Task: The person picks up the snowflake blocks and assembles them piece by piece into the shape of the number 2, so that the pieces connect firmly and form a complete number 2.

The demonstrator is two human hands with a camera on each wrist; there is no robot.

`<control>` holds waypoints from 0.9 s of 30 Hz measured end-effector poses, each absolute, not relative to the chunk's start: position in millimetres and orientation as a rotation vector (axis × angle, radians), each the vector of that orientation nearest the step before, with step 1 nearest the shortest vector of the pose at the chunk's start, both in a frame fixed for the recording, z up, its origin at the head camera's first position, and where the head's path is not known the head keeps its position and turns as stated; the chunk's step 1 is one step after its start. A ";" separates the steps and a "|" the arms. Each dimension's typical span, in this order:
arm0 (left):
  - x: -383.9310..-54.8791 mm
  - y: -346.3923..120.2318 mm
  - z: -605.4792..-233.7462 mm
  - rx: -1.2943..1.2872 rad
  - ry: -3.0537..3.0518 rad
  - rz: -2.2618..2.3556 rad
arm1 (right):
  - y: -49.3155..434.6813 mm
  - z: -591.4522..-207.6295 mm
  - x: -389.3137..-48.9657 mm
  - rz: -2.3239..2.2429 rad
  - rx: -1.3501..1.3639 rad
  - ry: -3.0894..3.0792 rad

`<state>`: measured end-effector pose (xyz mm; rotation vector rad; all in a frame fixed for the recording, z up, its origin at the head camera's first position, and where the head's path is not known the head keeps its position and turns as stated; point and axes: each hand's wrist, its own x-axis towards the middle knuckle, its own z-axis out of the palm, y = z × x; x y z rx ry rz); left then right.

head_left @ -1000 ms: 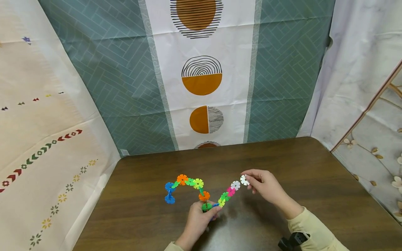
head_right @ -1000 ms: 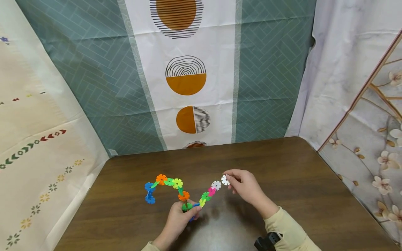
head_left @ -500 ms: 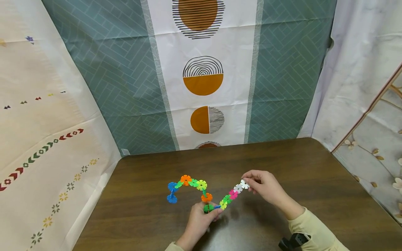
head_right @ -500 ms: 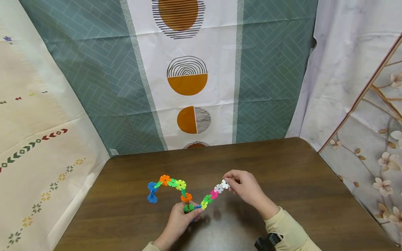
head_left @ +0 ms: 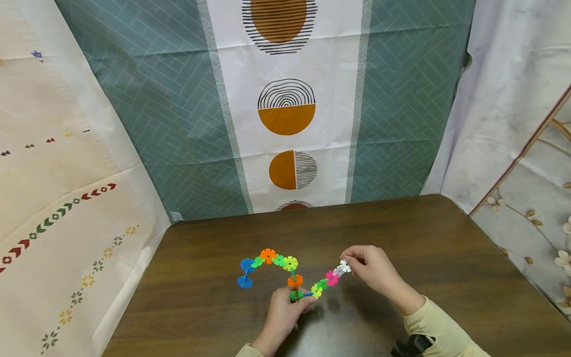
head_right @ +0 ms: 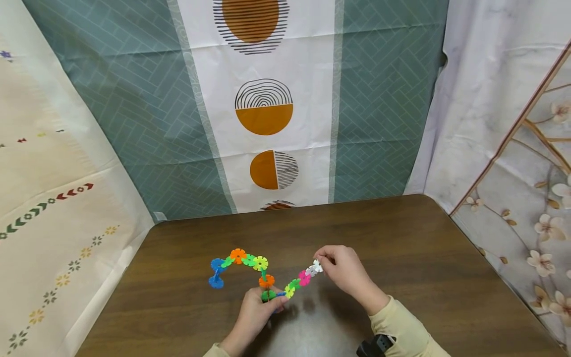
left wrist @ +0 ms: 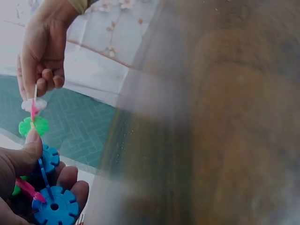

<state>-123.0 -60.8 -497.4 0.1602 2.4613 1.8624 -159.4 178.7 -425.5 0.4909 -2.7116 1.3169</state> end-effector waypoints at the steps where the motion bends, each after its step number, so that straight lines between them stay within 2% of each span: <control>1: -123.1 -60.5 -497.6 0.154 2.470 1.859 | 178.3 -426.1 -159.4 1.307 0.482 -2.708; 13: -126.6 -64.0 -496.9 0.229 2.453 1.798 | 180.9 -433.8 -159.8 1.391 0.440 -2.723; 27: -131.0 -69.7 -491.7 0.273 2.303 1.788 | 206.6 -449.1 -157.7 1.549 0.643 -2.826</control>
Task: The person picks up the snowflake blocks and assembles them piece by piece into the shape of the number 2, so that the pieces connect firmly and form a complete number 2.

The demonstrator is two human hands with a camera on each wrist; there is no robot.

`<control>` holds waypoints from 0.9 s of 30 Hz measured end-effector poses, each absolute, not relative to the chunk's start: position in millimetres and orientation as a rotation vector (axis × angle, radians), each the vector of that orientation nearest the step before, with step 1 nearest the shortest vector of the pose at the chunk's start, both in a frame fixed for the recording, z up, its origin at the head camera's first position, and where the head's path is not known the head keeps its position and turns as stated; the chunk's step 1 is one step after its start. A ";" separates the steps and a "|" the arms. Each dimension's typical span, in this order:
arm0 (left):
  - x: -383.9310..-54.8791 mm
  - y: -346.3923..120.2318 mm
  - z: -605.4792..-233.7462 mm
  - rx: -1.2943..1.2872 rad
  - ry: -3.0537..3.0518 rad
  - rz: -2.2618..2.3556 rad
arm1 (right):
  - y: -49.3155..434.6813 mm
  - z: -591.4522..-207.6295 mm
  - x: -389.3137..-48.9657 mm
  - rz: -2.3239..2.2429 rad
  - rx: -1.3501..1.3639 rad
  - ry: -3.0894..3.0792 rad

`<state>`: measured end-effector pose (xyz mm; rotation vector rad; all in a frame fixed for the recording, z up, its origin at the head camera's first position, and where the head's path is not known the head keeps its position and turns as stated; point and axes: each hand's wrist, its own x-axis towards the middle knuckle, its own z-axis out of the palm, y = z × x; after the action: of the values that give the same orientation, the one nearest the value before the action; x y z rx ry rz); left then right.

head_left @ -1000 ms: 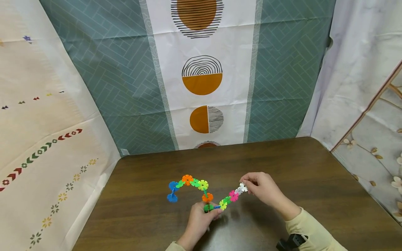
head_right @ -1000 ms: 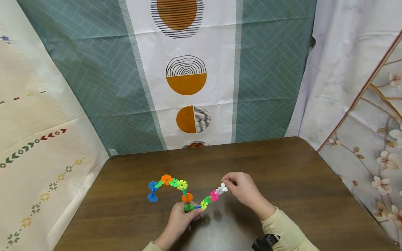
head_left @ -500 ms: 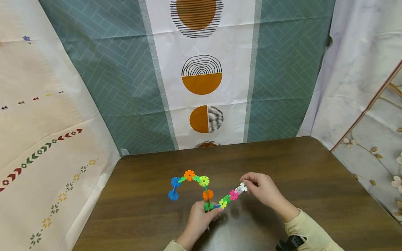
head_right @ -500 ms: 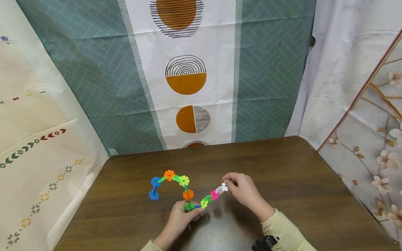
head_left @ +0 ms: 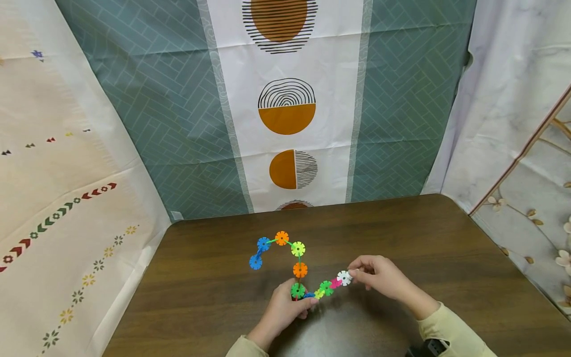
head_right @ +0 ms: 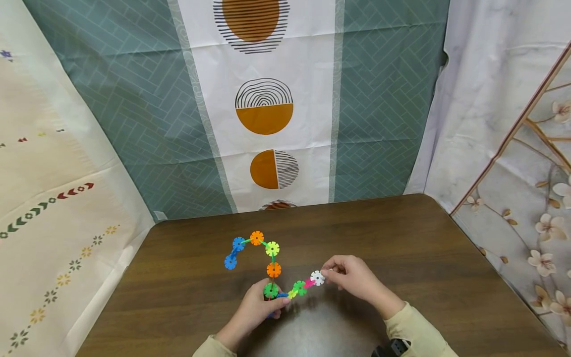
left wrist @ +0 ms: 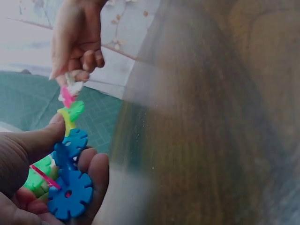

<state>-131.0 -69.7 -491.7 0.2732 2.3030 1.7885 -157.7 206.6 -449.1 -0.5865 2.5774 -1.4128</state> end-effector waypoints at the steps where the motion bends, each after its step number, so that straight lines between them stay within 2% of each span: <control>1: -132.0 -69.9 -492.1 0.269 2.294 1.786 | 208.2 -450.9 -157.2 -1.406 -0.595 2.563; 13: -139.5 -66.7 -495.8 0.256 2.223 1.731 | 220.9 -471.3 -149.5 -1.301 -0.630 2.530; 27: -145.0 -67.1 -491.3 0.429 2.656 1.325 | 227.4 -483.8 -138.5 -1.186 -0.636 2.577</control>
<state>-145.0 -67.1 -491.3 0.4293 2.6555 1.3245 -138.5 227.4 -483.8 -0.6358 2.5768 -1.1858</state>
